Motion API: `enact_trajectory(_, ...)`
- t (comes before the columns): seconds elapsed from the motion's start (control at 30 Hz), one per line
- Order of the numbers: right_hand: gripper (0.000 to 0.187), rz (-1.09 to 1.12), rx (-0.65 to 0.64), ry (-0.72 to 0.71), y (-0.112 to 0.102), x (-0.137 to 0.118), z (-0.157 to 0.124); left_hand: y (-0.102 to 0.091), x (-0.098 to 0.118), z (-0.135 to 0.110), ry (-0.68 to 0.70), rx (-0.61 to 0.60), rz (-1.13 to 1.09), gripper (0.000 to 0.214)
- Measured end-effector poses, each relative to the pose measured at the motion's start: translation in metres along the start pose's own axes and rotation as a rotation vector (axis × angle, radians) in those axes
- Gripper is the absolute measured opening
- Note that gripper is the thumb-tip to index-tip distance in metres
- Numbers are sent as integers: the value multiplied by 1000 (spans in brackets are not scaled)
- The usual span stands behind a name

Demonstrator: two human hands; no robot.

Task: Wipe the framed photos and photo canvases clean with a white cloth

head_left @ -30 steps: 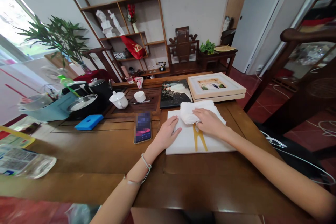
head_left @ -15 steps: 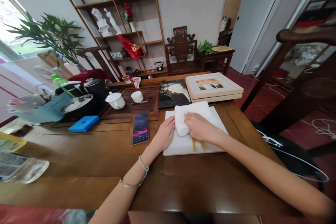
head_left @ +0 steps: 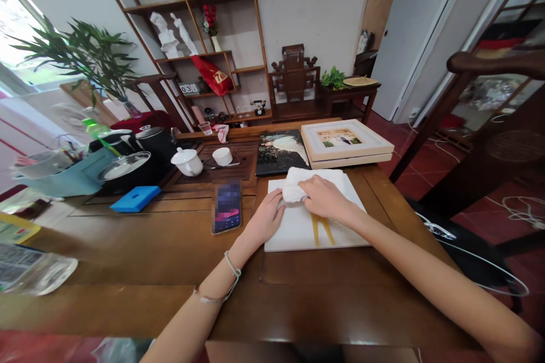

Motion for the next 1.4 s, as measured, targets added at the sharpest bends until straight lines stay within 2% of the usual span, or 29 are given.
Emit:
enact_trajectory(0.13,30,40,14,-14,7,-14,21,-2,5,0,-7,-34,27,33)
enact_trajectory(0.3,28,82,-34,-131,0,-44,42,-1,10,-3,20,-102,99,32)
enact_trajectory(0.37,28,76,-47,-150,-2,-48,44,0,10,-4,10,-110,110,31)
enact_trajectory(0.47,29,46,-30,-111,-2,-36,37,0,11,-3,16,-103,98,35)
enact_trajectory(0.7,45,24,33,-17,12,25,-1,-1,7,-4,6,-114,117,51)
enact_trajectory(0.83,49,42,100,56,8,48,-25,1,4,-6,-3,-123,138,50)
enact_trajectory(0.93,43,-81,123,191,2,63,-38,1,5,-5,-3,-129,151,50)
enact_trajectory(1.03,35,-173,116,247,8,74,-37,0,6,-4,-4,-134,155,49)
enact_trajectory(1.13,40,-127,167,180,26,74,-25,0,6,-3,-9,-143,159,49)
enact_trajectory(1.23,50,-79,175,62,37,59,-21,0,6,-4,-14,-151,167,49)
enact_trajectory(1.3,48,-70,125,20,35,47,-29,0,6,-4,-17,-155,172,50)
enact_trajectory(1.4,44,-48,0,-45,23,34,-57,0,6,-4,-22,-156,175,51)
Point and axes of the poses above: each hand's wrist, its own z-axis towards the middle knuckle, its own y-axis out of the palm, x = y × z, the point moved 3 cm from there along z, towards the middle knuckle, and after that the axes turned 12 degrees about y, right-handed, at the moved point
